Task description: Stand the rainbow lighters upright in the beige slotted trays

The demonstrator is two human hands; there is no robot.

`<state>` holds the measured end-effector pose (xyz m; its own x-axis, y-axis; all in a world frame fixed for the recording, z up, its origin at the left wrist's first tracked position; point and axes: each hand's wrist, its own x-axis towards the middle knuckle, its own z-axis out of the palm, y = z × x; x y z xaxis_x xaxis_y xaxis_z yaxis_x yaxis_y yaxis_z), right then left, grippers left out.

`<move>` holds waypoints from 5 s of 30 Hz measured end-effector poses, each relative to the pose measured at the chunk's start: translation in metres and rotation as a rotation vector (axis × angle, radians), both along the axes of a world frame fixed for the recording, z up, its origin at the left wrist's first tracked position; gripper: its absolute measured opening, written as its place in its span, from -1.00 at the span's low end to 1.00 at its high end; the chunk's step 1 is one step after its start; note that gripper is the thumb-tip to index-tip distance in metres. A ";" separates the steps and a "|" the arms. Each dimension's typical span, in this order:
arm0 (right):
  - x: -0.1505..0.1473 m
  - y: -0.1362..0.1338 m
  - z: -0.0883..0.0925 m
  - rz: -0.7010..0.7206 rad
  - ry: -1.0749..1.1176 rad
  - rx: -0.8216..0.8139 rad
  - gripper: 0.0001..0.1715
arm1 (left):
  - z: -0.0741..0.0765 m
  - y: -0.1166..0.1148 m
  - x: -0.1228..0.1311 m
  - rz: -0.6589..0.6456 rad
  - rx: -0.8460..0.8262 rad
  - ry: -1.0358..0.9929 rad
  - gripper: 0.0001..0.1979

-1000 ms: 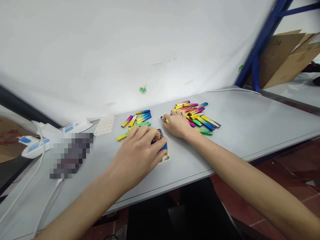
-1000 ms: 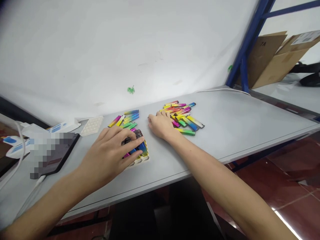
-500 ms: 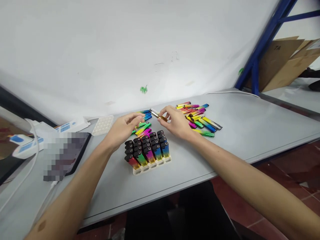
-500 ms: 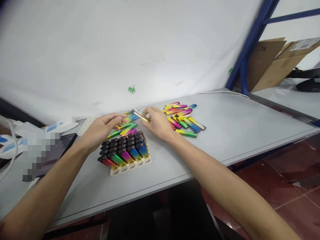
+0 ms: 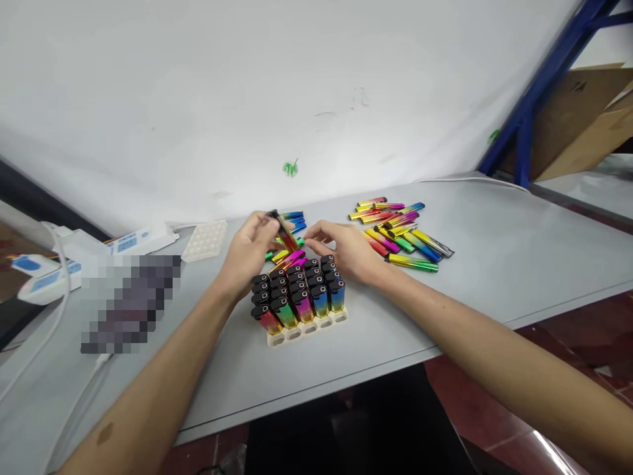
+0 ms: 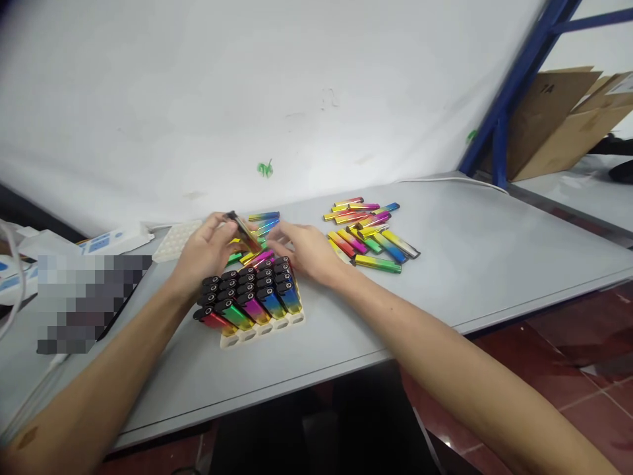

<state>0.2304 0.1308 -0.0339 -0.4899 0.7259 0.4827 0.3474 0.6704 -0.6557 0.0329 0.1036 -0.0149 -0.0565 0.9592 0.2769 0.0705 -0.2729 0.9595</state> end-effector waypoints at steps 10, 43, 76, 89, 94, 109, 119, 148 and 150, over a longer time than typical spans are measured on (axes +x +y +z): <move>0.030 0.018 -0.004 -0.558 -0.624 0.192 -0.63 | 0.002 -0.006 -0.015 0.021 -0.178 -0.340 -0.60; 0.025 0.017 -0.013 -0.284 -0.615 0.133 -0.61 | 0.003 -0.010 -0.010 0.021 -0.156 -0.455 -0.62; 0.025 0.016 -0.014 -0.285 -0.639 0.158 -0.59 | 0.016 -0.017 -0.013 0.108 -0.205 -0.353 -0.74; 0.026 0.017 -0.014 -0.283 -0.647 0.151 -0.58 | 0.014 -0.017 -0.010 0.088 -0.201 -0.333 -0.78; 0.022 0.011 -0.008 -0.281 -0.643 0.227 -0.60 | 0.013 -0.016 -0.010 0.099 -0.190 -0.347 -0.78; 0.005 0.003 -0.011 0.043 -0.589 0.331 -0.56 | 0.036 -0.099 -0.027 0.418 0.210 0.218 -0.88; 0.009 0.001 -0.008 0.000 -0.554 0.272 -0.57 | 0.004 -0.173 -0.002 0.354 0.085 0.643 -0.77; 0.013 0.009 -0.009 0.183 -0.344 0.093 -0.75 | 0.019 -0.078 -0.022 0.291 -0.230 0.607 -0.64; 0.012 0.008 -0.007 0.207 -0.222 -0.016 -0.72 | 0.024 -0.055 -0.022 0.139 -0.266 0.661 -0.63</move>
